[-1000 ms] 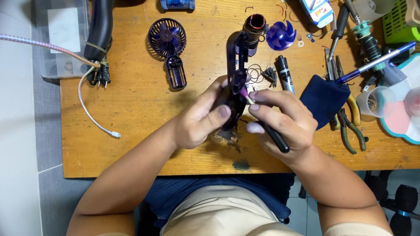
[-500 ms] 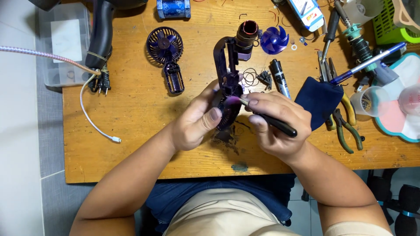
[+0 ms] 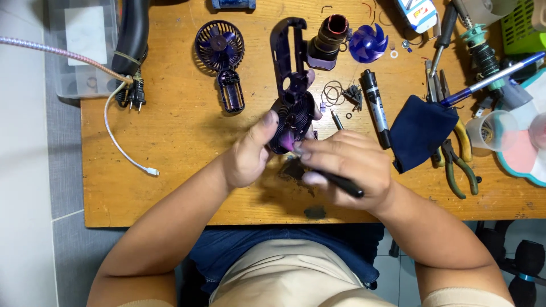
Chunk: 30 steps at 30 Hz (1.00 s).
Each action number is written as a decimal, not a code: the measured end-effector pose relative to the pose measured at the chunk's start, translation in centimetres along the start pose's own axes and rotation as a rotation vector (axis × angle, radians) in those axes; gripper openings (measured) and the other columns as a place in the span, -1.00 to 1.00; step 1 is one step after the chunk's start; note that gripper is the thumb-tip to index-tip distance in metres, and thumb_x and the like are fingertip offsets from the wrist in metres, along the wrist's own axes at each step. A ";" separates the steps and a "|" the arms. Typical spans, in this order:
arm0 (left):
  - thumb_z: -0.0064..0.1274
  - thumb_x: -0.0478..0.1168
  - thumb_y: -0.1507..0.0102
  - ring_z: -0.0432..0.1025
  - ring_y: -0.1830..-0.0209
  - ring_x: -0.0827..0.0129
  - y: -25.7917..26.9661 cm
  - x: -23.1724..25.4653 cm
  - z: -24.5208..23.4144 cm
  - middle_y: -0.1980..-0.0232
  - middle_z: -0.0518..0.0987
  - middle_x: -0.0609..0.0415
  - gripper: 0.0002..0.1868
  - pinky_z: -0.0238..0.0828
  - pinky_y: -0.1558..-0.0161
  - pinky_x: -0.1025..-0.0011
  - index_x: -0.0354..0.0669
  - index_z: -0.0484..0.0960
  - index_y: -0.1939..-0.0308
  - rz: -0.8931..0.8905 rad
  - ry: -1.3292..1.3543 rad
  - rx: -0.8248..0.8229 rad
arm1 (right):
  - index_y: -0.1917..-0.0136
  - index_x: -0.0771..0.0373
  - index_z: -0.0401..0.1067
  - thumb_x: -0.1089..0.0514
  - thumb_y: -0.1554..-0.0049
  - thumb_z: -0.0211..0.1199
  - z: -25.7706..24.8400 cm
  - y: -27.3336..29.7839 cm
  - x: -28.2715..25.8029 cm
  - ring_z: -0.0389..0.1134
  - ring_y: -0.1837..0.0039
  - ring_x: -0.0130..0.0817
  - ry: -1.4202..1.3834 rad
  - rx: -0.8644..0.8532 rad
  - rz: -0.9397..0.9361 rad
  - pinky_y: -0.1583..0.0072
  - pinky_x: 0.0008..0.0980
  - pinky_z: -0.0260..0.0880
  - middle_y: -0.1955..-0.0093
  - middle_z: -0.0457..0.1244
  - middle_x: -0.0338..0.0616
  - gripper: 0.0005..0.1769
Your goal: Repairing and cleaning a disassembled handheld fan on a workbench using a brush and a tool.
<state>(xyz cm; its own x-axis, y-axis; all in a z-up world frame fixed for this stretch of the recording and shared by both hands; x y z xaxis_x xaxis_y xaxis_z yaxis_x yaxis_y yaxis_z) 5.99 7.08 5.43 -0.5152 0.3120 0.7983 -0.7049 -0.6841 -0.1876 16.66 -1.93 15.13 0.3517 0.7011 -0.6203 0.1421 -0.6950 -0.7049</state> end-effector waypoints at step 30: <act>-0.24 0.03 -0.67 0.65 -0.06 0.06 0.0 -2.0 0.3 -0.05 0.72 -0.26 -0.40 0.73 -0.22 0.02 -0.48 0.56 -0.46 -0.050 0.101 -0.137 | -0.06 0.43 0.68 0.08 -0.37 0.44 -2.2 1.7 2.1 0.68 -0.07 0.28 -0.010 0.141 0.036 -0.06 0.02 0.69 -0.12 0.53 0.45 -0.70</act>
<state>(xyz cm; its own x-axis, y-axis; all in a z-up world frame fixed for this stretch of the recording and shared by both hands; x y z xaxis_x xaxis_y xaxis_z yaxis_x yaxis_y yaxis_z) 7.20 6.22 4.02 -0.5189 0.4130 0.7485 -0.7875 -0.5715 -0.2307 19.63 -1.98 13.41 0.3451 0.6780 -0.6490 -0.0025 -0.6908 -0.7231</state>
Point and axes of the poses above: each hand's wrist, its own y-axis away from the middle knuckle, its own z-axis out of the palm, x = y × z, the point moved 10 cm from there along -y, towards the middle knuckle
